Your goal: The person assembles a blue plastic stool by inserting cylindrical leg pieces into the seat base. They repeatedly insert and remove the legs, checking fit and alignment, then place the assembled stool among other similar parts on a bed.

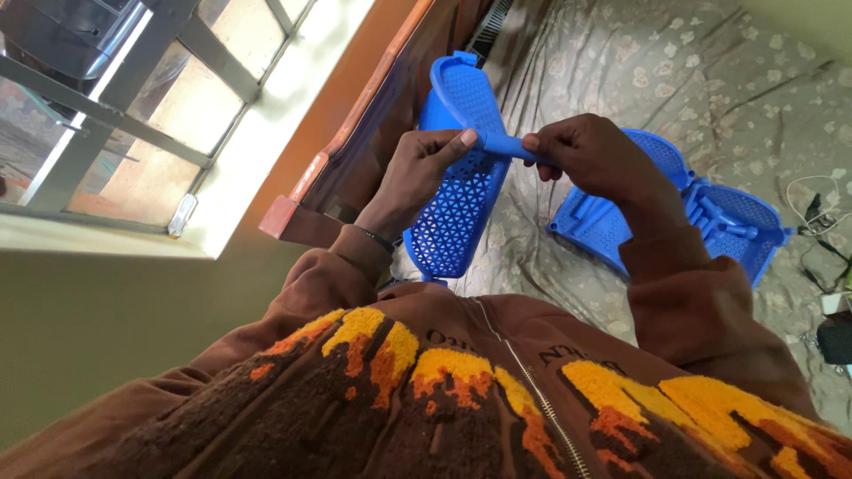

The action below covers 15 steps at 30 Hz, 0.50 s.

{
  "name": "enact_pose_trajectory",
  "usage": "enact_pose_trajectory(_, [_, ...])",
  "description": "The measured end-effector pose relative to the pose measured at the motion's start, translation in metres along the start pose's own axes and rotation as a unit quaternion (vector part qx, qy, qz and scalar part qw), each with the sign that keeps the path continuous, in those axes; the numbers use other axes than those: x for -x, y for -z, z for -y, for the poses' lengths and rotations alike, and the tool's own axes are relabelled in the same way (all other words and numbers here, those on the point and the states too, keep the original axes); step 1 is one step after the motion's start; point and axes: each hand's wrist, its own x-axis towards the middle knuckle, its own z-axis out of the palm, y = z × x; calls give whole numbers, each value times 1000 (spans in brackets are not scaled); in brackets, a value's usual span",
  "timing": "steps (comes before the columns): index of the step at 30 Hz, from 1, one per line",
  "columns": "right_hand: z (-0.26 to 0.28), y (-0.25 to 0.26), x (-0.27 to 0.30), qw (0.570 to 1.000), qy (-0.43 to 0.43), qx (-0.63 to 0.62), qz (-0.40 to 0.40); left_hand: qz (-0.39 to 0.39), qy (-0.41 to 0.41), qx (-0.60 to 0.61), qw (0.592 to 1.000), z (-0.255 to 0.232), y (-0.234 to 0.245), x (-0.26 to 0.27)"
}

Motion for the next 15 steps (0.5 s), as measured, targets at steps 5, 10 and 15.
enact_pose_trajectory(5, [6, -14, 9, 996, 6, 28, -79, 5, -4, -5, 1000, 2, 4, -1])
enact_pose_trajectory(10, [10, -13, 14, 986, 85, 78, -122, 6, -11, 20, 1000, 5, 4, -5])
enact_pose_trajectory(15, [11, -2, 7, 993, 53, 98, -48, 3, 18, 3, 1000, 6, 3, -4])
